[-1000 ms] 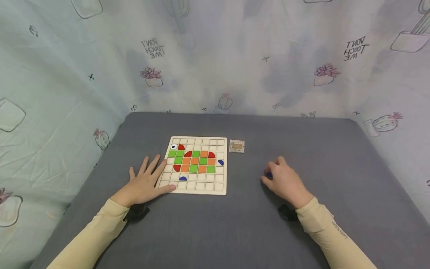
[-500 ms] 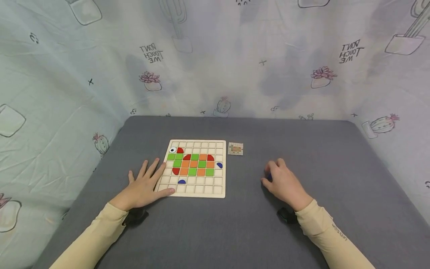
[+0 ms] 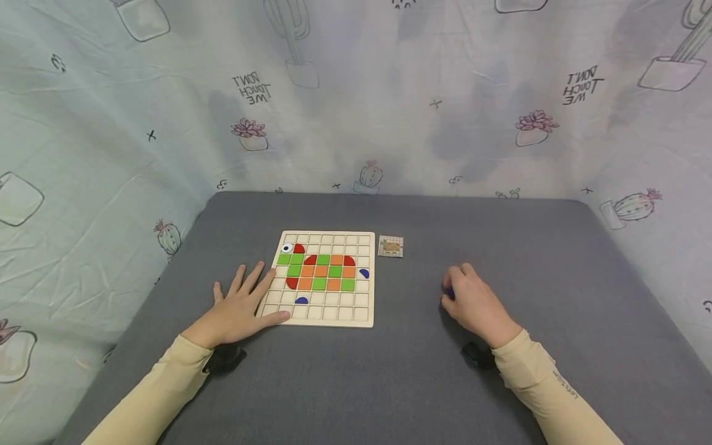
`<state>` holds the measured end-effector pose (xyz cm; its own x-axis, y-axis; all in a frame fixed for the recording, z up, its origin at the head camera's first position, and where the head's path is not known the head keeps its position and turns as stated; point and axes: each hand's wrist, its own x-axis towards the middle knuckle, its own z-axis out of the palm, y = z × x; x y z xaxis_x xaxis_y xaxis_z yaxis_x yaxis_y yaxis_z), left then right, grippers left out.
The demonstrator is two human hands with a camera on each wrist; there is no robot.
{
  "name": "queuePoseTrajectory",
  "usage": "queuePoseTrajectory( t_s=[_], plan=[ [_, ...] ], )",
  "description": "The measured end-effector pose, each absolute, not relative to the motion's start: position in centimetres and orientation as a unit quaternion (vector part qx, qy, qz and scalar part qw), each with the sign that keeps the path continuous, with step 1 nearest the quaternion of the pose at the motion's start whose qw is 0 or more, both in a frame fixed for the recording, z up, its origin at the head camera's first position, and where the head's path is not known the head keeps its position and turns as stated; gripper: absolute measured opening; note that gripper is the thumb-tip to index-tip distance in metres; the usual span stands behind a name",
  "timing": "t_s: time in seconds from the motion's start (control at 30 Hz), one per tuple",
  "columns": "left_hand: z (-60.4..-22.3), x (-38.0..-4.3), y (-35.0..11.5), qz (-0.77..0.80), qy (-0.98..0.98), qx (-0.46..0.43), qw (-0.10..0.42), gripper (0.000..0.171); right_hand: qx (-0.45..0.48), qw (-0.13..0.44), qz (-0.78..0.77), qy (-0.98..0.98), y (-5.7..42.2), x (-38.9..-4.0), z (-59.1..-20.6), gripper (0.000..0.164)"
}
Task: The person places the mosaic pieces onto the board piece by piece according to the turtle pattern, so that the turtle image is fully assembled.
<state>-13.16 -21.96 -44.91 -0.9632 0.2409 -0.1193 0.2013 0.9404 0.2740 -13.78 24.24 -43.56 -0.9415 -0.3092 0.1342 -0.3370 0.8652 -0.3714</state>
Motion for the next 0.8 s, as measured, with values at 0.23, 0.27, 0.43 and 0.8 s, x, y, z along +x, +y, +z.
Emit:
queuePoseTrajectory(
  t_s=[0.23, 0.27, 0.43, 0.8],
  plan=[
    [-44.74, -13.21, -21.85, 0.129, 0.982, 0.113, 0.076, 0.109, 0.174, 0.035, 0.193, -0.965, 24.65, -14.00, -43.51, 0.018],
    [-44.73, -13.20, -21.87, 0.129, 0.982, 0.112, 0.077, 0.109, 0.178, 0.037, 0.192, -0.965, 24.67, -14.02, -43.51, 0.018],
    [-44.81, -13.20, -21.96, 0.131, 0.982, 0.110, 0.079, 0.109, 0.191, 0.048, 0.183, -0.963, 24.69, -14.08, -43.52, 0.017],
    [-44.94, -13.36, -21.98, 0.126, 0.983, 0.111, 0.080, 0.110, 0.195, 0.039, 0.177, -0.964, 24.47, -14.26, -43.56, 0.020]
  ],
)
